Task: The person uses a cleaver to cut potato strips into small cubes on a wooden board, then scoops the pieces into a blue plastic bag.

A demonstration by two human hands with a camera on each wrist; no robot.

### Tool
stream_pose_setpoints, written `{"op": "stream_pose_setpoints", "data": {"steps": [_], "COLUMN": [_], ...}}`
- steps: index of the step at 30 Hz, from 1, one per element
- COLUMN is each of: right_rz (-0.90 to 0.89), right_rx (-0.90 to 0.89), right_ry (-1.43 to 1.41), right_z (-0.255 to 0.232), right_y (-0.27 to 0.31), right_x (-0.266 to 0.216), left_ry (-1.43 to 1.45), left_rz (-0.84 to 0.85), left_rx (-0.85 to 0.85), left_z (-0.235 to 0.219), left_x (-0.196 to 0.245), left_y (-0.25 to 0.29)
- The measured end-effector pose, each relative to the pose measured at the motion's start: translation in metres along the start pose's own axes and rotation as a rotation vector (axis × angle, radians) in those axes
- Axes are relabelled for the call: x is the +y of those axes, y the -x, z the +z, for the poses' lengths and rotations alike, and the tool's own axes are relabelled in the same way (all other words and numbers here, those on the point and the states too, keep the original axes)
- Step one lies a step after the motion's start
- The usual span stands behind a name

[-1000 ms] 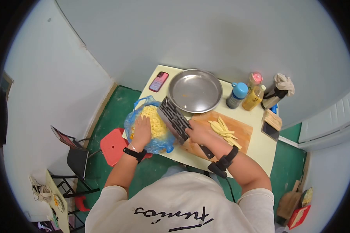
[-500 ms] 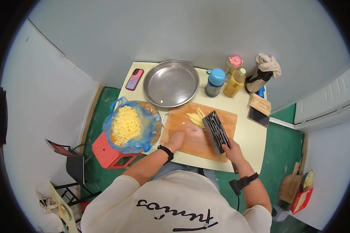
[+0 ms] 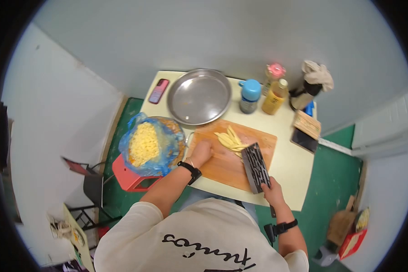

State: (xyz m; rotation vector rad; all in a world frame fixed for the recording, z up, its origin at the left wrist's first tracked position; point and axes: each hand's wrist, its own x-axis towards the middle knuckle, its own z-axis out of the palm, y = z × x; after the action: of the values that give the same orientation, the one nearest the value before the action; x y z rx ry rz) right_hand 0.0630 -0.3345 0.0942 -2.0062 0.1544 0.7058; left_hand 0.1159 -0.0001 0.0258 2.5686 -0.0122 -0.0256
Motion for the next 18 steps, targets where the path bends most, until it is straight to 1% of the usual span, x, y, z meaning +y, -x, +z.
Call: {"op": "stream_pose_setpoints", "data": {"steps": [1, 2, 3, 5, 6, 7, 8, 9, 10, 12, 13, 15, 16, 18], "right_rz": [-0.013, -0.020, -0.029, -0.009, -0.029, -0.030, -0.039, -0.046, -0.061, -0.054, -0.052, -0.041, -0.019, 0.004], "right_rx": [0.011, 0.025, 0.001, 0.000, -0.003, 0.006, 0.006, 0.009, 0.016, 0.044, 0.051, 0.083, 0.100, 0.125], "right_ry": [0.013, 0.023, 0.024, -0.004, -0.020, -0.020, -0.013, -0.007, -0.012, -0.028, -0.035, -0.044, -0.062, -0.076], "right_z": [-0.002, -0.003, -0.003, -0.005, -0.006, -0.007, -0.006, -0.007, -0.007, -0.008, -0.009, -0.011, -0.011, -0.013], "right_y": [0.001, 0.001, -0.003, -0.005, -0.006, -0.007, -0.008, -0.009, -0.009, -0.007, -0.005, -0.001, 0.001, 0.006], "right_x": [-0.003, -0.005, -0.006, -0.007, -0.010, -0.011, -0.009, -0.008, -0.009, -0.010, -0.009, -0.005, -0.005, -0.002], "left_ry": [-0.016, -0.004, 0.009, -0.011, -0.044, -0.162, -0.250, -0.337, -0.329, -0.468, -0.462, -0.443, -0.320, -0.203], "left_rz": [-0.031, -0.074, -0.108, -0.083, -0.121, -0.213, -0.235, -0.255, -0.238, -0.314, -0.295, -0.355, -0.153, 0.006], "left_rx": [0.020, 0.111, 0.197, 0.473, 0.506, 0.506, 0.496, 0.483, 0.477, 0.389, 0.379, 0.389, 0.471, 0.254], "left_z": [-0.021, -0.056, -0.087, -0.146, -0.170, -0.185, -0.195, -0.199, -0.202, -0.207, -0.205, -0.195, -0.175, -0.127], "left_x": [0.000, 0.010, 0.017, 0.007, -0.008, -0.031, -0.050, -0.061, -0.063, -0.055, -0.049, -0.028, -0.024, 0.001], "left_y": [0.008, 0.017, 0.025, 0.043, 0.052, 0.062, 0.072, 0.080, 0.085, 0.086, 0.081, 0.066, 0.055, 0.026]}}
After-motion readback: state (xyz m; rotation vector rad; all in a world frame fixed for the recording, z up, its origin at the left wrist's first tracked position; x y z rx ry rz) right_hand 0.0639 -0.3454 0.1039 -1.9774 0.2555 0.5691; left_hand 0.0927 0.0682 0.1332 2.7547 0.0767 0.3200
